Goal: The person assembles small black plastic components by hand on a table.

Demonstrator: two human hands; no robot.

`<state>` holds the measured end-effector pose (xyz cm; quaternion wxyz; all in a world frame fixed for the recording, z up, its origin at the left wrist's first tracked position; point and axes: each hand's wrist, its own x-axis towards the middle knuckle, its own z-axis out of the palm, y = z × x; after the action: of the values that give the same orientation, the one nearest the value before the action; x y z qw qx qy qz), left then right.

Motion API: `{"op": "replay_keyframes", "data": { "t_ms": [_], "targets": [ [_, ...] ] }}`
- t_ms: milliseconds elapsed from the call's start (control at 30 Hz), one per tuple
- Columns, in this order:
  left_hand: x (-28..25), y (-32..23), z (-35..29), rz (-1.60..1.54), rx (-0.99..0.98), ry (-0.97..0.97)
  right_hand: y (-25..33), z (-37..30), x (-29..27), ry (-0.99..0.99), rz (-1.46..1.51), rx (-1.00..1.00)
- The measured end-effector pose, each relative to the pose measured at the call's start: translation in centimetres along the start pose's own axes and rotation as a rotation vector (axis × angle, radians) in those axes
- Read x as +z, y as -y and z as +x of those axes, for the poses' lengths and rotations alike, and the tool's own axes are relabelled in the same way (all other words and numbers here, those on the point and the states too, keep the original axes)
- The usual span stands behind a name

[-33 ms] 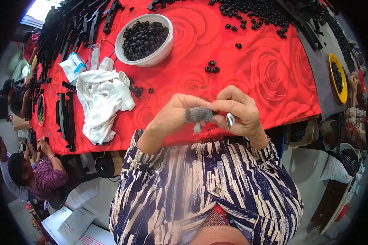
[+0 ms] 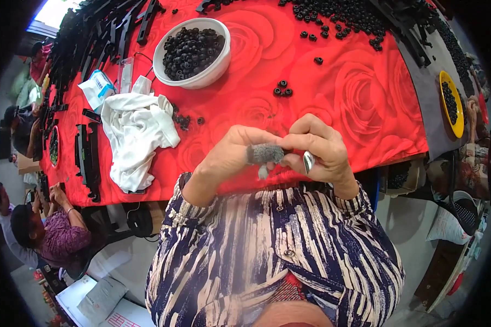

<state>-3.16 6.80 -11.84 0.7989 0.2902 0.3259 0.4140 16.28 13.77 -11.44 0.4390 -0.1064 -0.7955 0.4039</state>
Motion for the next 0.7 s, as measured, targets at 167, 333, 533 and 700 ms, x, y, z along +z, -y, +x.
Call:
{"op": "replay_keyframes", "data": {
  "t_ms": [167,333,533,700],
  "targets": [
    [1.3,0.1,0.2,-0.040,0.077,-0.048,0.2,0.6,-0.5,0.048,0.059,-0.021],
    [2.4,1.5,0.0,-0.254,0.242,-0.105,0.7,0.9,-0.1,-0.072,-0.071,-0.072],
    [4.0,2.3,-0.3,-0.227,0.338,-0.238,0.8,0.9,-0.1,-0.113,-0.201,-0.240],
    [4.5,2.0,-0.6,-0.118,0.376,-0.285,0.9,0.4,0.2,-0.166,-0.227,-0.221]
  ]
}}
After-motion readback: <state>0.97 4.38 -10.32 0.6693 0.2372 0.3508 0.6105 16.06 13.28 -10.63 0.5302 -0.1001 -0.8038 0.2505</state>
